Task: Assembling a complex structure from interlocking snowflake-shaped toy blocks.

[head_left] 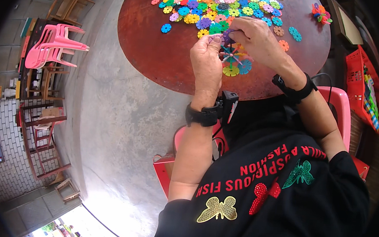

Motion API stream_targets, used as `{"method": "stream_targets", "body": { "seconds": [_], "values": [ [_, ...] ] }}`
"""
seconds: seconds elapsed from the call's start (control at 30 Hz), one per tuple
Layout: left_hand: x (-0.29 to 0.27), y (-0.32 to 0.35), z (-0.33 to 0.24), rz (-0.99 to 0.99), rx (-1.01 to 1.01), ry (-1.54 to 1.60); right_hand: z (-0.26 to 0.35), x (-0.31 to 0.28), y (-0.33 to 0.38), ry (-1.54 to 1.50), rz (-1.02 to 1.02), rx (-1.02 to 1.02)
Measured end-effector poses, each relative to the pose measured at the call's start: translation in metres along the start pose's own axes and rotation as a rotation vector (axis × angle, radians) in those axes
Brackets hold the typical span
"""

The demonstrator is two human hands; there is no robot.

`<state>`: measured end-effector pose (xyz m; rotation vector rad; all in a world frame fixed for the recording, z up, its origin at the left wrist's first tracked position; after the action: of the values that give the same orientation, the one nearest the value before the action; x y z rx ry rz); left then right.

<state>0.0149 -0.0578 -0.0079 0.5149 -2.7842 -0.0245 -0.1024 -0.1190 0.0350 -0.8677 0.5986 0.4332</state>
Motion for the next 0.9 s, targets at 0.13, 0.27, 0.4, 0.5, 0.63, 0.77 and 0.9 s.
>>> {"method": "stream_targets", "body": {
  "seconds": [0.13,0.27,0.4,0.5,0.63,0.77,0.9],
  "values": [
    [0.002,0.003,-0.002,-0.015,-0.007,0.0,0.001,-0.002,-0.001,-0.001,0.005,0.039],
    [0.003,-0.001,-0.002,0.013,-0.01,-0.01,-0.005,-0.002,-0.002,-0.03,0.023,0.035],
    [0.006,-0.003,-0.008,0.134,-0.078,0.226,-0.009,-0.01,-0.005,-0.039,0.001,0.05],
    [0.007,-0.001,-0.012,0.193,-0.158,0.457,-0.011,-0.018,-0.008,-0.082,-0.02,0.095],
    [0.01,-0.004,-0.001,0.296,-0.291,0.656,-0.01,-0.018,-0.01,-0.154,-0.04,0.18],
    [0.002,-0.002,-0.003,0.309,-0.349,0.755,-0.02,-0.009,-0.005,-0.37,-0.048,0.295],
    [-0.011,-0.009,-0.008,0.222,-0.238,0.88,-0.015,-0.001,0.002,-0.644,0.067,0.461]
  ]
}}
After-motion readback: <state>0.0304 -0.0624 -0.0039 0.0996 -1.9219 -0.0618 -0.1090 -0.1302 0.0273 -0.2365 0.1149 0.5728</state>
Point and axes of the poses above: each hand's wrist, its own y-axis away from the middle knuckle, its own x-axis out of the palm, z = x × y, the point moved 5 cm from there along -y, towards the middle knuckle, and after that the axes turned 4 degrees about -x, right-handed, at the moved point
